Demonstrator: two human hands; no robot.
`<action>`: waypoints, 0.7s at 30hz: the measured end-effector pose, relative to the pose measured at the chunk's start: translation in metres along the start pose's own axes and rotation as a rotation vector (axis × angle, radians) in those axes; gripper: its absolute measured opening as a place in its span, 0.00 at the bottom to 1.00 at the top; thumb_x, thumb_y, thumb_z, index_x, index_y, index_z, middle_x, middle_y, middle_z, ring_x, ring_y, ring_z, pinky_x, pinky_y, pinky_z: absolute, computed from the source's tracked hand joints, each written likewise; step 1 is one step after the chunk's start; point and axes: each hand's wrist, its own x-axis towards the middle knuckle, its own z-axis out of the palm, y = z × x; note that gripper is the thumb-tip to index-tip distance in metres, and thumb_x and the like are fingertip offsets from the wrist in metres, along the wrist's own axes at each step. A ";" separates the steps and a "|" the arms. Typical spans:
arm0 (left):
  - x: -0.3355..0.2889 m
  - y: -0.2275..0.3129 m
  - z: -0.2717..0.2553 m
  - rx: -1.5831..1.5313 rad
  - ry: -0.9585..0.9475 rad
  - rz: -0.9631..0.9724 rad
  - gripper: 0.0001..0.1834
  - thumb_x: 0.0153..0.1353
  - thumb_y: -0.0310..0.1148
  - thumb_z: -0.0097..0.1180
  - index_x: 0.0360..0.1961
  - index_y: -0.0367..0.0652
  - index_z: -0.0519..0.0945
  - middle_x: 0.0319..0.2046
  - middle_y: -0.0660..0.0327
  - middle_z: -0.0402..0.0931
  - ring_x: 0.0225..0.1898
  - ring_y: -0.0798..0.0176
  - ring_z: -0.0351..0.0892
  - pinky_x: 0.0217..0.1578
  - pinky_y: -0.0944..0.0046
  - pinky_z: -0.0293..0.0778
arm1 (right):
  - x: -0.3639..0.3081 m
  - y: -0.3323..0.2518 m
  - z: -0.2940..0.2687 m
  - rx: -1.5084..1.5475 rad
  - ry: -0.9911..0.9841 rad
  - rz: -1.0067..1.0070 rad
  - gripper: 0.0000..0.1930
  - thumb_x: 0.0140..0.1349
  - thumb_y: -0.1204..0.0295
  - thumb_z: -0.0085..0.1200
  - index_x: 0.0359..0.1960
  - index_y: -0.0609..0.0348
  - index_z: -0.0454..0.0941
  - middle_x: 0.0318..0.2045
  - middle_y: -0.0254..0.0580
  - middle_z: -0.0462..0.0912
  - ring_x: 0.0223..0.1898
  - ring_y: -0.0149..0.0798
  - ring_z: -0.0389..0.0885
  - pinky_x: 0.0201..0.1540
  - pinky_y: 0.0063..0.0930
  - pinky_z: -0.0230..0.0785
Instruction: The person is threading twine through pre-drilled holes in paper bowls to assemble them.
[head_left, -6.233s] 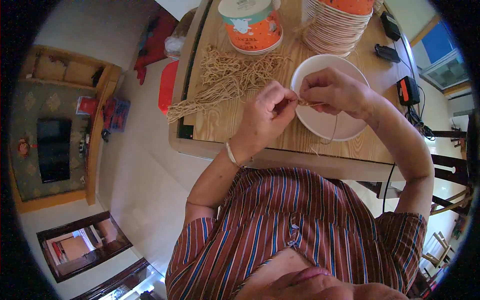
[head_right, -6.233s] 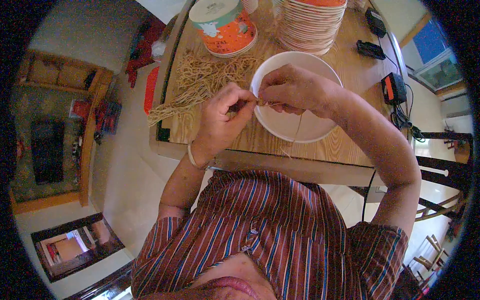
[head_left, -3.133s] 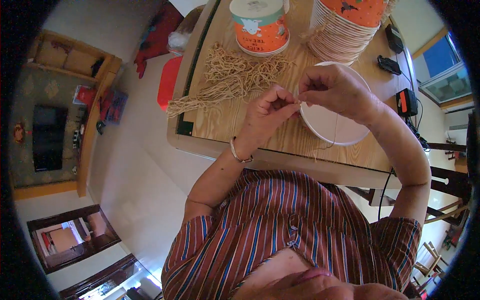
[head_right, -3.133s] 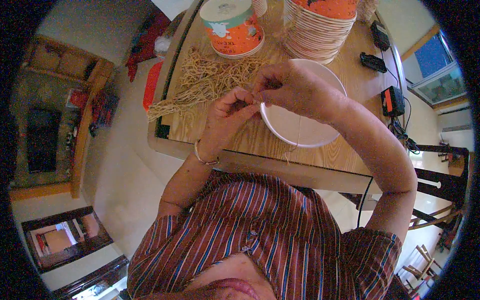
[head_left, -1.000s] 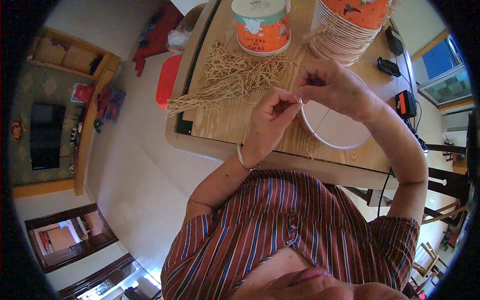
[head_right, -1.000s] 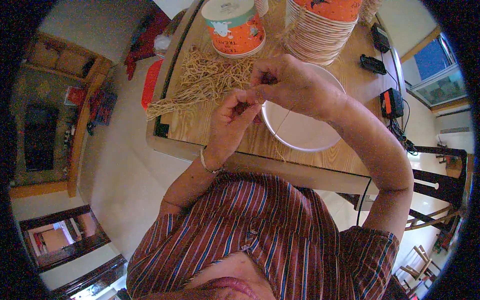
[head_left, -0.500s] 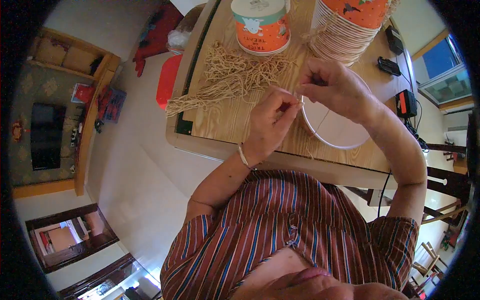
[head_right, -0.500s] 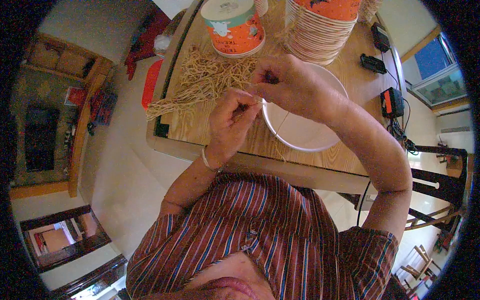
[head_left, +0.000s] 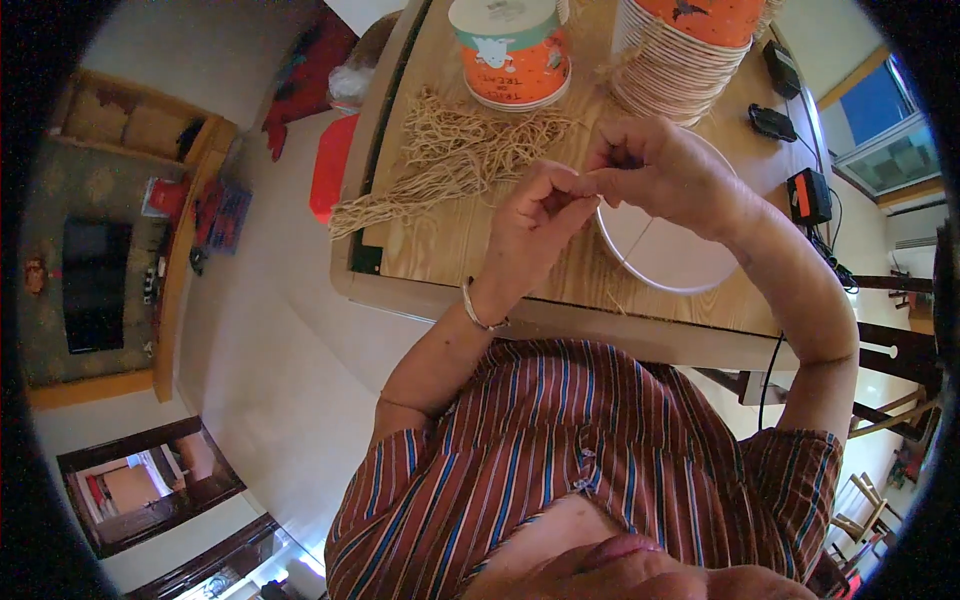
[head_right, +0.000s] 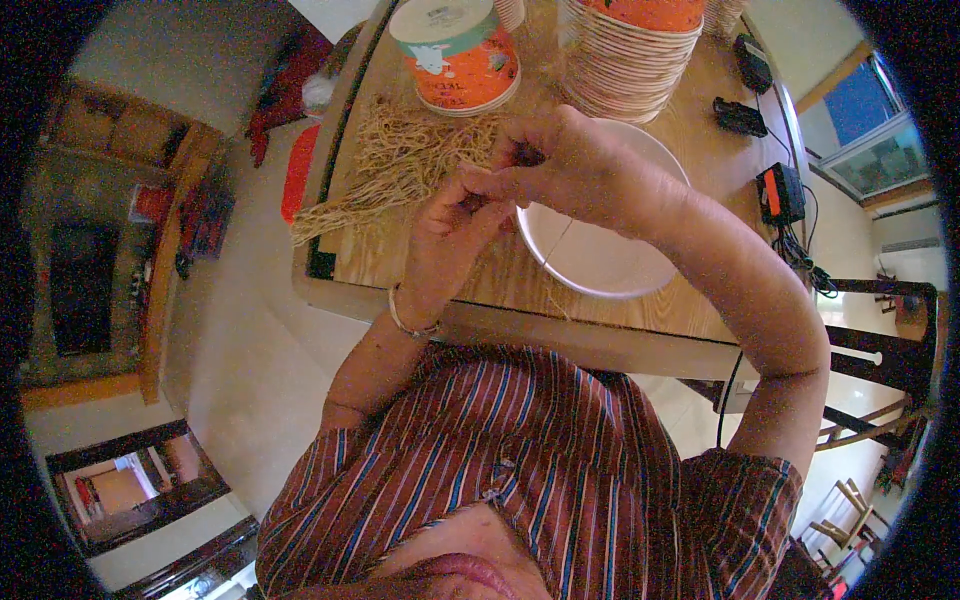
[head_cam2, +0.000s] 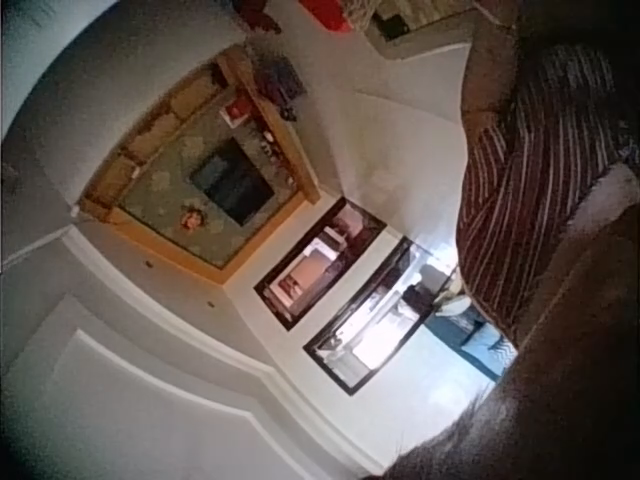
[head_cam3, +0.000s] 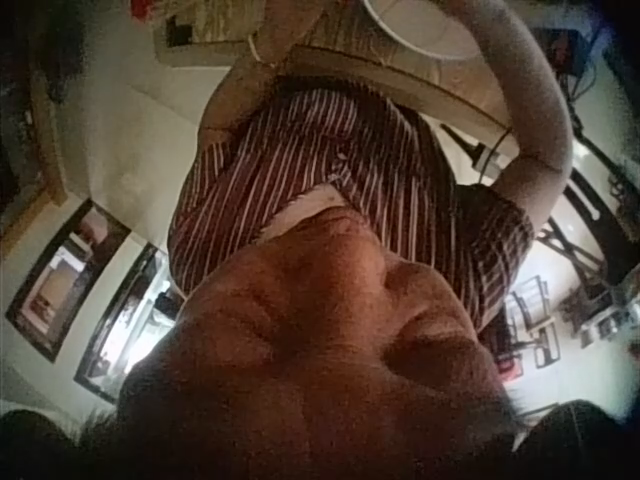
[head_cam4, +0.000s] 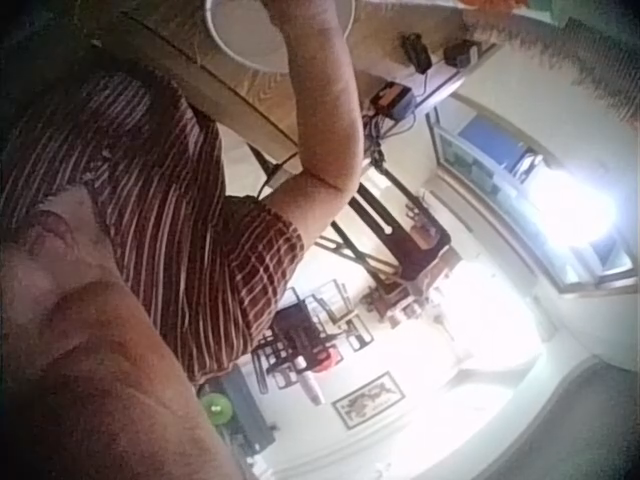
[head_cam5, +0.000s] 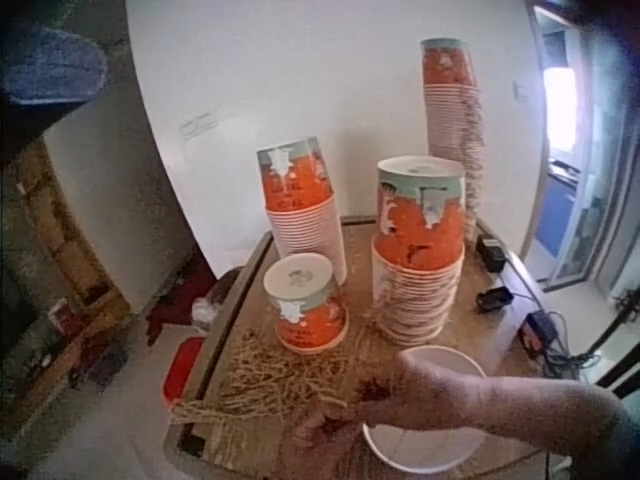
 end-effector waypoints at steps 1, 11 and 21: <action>0.001 -0.002 -0.001 -0.001 -0.002 0.000 0.08 0.60 0.18 0.58 0.38 0.41 0.77 0.37 0.69 0.69 0.35 0.78 0.71 0.35 0.77 0.69 | -0.003 -0.003 -0.002 0.000 0.002 0.001 0.08 0.61 0.70 0.60 0.31 0.59 0.75 0.21 0.25 0.72 0.24 0.20 0.67 0.25 0.18 0.59; 0.005 -0.009 -0.009 0.059 -0.102 0.116 0.05 0.58 0.21 0.63 0.33 0.42 0.78 0.37 0.68 0.69 0.34 0.77 0.68 0.33 0.76 0.67 | -0.020 -0.001 -0.010 0.213 -0.042 -0.152 0.09 0.64 0.75 0.52 0.45 0.54 0.70 0.22 0.24 0.70 0.23 0.17 0.64 0.22 0.14 0.53; 0.010 -0.006 -0.013 0.099 -0.198 0.083 0.07 0.56 0.23 0.65 0.32 0.43 0.78 0.37 0.67 0.70 0.36 0.74 0.71 0.36 0.74 0.70 | -0.034 -0.025 0.002 0.373 -0.010 -0.181 0.09 0.65 0.75 0.53 0.41 0.50 0.65 0.23 0.25 0.70 0.22 0.16 0.62 0.20 0.13 0.50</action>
